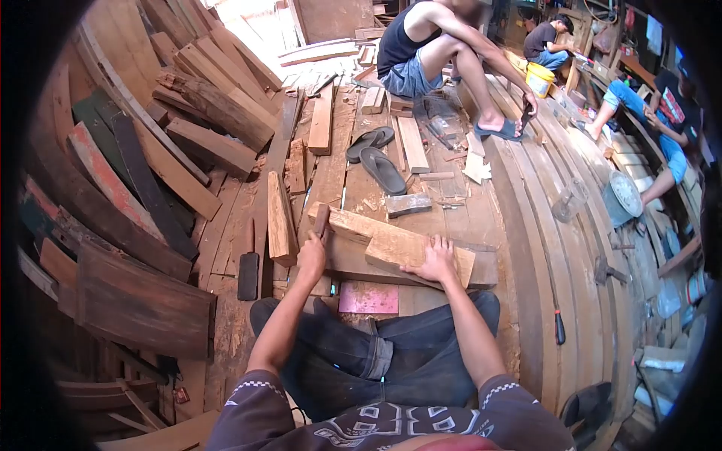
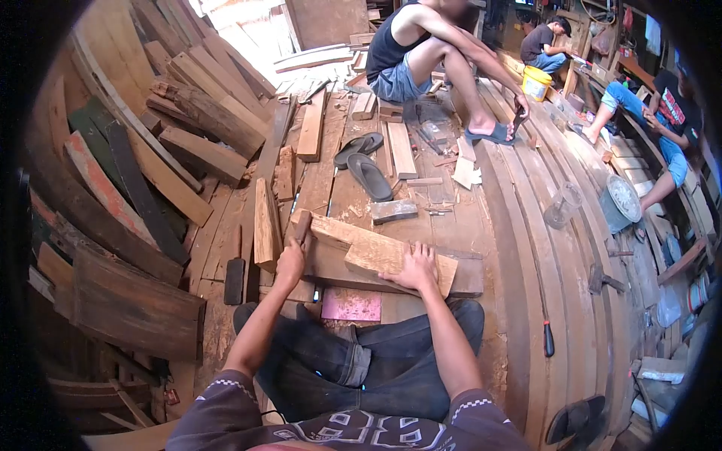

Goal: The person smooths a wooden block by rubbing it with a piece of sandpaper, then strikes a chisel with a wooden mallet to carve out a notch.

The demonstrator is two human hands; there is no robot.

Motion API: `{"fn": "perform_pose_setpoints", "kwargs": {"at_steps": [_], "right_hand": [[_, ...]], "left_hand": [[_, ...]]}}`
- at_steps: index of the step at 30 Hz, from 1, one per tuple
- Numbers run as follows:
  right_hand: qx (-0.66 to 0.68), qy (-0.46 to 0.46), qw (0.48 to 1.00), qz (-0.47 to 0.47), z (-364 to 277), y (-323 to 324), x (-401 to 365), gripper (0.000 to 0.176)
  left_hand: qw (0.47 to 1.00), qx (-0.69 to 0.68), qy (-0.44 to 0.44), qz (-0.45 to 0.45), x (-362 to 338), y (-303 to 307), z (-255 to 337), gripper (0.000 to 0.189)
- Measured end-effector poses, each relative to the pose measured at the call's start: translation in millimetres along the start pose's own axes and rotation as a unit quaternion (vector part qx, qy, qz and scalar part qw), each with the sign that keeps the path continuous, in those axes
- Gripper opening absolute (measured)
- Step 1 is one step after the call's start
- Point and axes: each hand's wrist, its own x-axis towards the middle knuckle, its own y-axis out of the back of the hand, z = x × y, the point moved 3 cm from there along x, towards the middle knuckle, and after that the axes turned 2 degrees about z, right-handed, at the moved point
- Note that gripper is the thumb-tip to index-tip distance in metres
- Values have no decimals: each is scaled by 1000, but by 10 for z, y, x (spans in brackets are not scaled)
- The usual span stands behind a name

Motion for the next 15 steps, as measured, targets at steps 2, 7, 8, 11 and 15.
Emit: {"fn": "perform_pose_setpoints", "kwargs": {"at_steps": [2,7,8,11,15], "right_hand": [[-6,2,1000,-3,-11,8,-12,133],[-8,4,1000,6,-6,-32,33,133],[-10,1,1000,5,-1,-31,47,133],[-17,-5,1000,4,23,-86,-4,133],[-6,0,1000,-8,-1,-33,25,134]], "left_hand": [[1000,-3,-23,-12,54,-235,-83,43],[990,31,-120,-62,-179,-100,60,41],[992,58,-106,-36,-142,-70,-3,41],[999,-4,-14,-39,166,0,-207,44],[987,13,-89,-130,53,201,49,48]]}}
